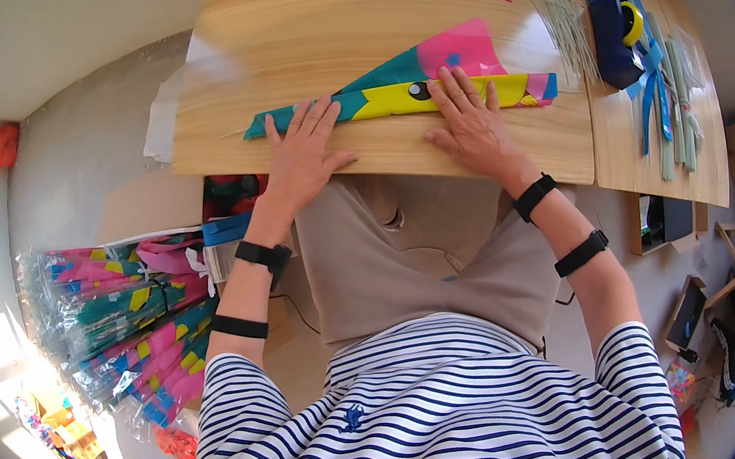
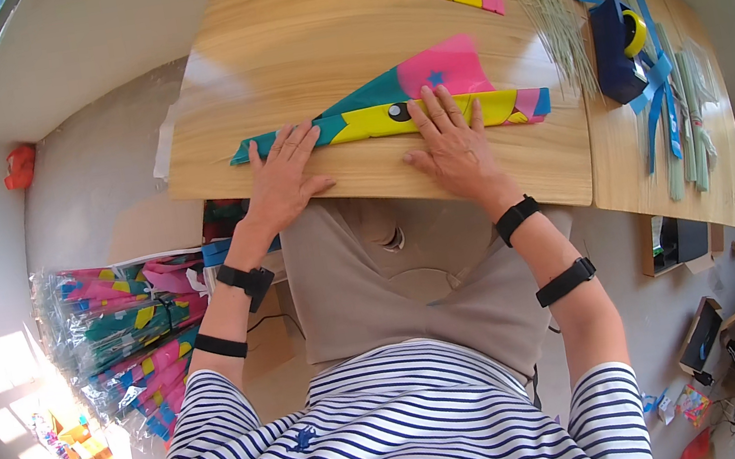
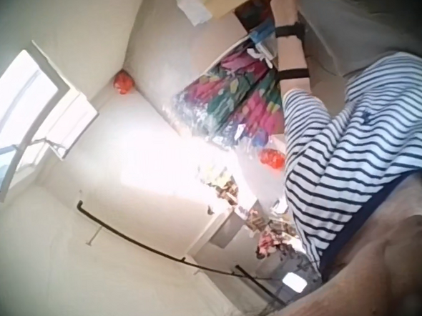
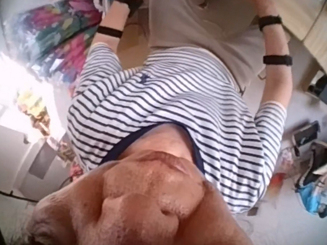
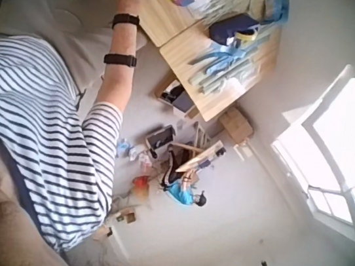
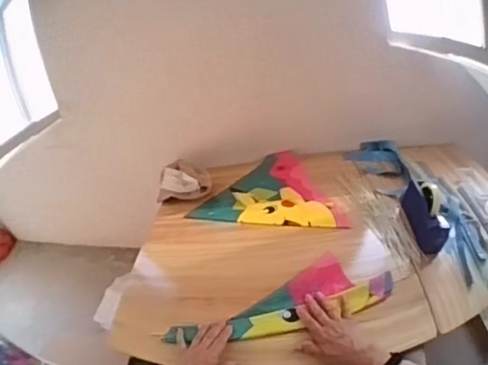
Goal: The recorder is assembling and packaging a series of colorful kites at a workspace.
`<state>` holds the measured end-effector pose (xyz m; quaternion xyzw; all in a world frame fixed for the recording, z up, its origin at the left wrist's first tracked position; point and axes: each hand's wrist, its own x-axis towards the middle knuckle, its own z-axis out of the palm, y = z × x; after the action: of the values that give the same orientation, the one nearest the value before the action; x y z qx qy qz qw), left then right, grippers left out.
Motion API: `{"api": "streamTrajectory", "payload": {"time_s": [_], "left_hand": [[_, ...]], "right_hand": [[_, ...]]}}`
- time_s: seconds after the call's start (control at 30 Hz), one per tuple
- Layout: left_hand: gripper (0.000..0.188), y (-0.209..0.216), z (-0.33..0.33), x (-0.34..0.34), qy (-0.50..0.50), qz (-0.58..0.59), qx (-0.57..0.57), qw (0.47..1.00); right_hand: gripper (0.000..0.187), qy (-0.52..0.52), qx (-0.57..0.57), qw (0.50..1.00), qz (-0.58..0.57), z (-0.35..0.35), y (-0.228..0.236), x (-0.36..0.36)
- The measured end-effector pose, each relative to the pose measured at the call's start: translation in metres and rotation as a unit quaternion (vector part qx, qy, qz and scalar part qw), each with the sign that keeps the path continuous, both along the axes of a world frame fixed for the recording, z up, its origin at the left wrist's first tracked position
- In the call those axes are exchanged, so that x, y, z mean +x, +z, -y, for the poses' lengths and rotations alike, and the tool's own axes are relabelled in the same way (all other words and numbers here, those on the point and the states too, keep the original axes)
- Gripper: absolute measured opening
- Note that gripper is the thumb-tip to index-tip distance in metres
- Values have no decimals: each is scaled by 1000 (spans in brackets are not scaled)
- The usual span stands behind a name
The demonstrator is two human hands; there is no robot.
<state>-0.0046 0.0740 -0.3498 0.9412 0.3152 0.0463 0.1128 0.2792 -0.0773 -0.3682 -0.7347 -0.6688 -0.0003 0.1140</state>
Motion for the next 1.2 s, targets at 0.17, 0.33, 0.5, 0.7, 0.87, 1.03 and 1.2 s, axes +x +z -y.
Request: {"api": "streamTrajectory", "payload": {"time_s": [0.17, 0.33, 0.5, 0.7, 0.87, 1.03, 1.2], "left_hand": [[78, 21, 17, -31, 1, -47, -19, 999], [79, 10, 23, -40, -4, 22, 5, 1000], [78, 9, 19, -34, -12, 32, 12, 999], [50, 5, 7, -24, 25, 60, -5, 998], [20, 10, -26, -3, 5, 144, -2, 990], [13, 1, -51, 6, 37, 134, -105, 985], [13, -2, -57, 13, 51, 103, -101, 988]], "right_hand": [[86, 4, -9, 1000, -27, 31, 6, -50], [94, -5, 2, 999, -37, 38, 6, -63], [98, -12, 4, 999, -33, 37, 3, -64], [100, -15, -4, 999, -28, 36, 2, -64], [101, -16, 1, 999, -28, 36, 0, -62], [101, -14, 2, 999, -35, 35, 2, -64], [102, -19, 13, 999, -45, 35, 0, -64]]}}
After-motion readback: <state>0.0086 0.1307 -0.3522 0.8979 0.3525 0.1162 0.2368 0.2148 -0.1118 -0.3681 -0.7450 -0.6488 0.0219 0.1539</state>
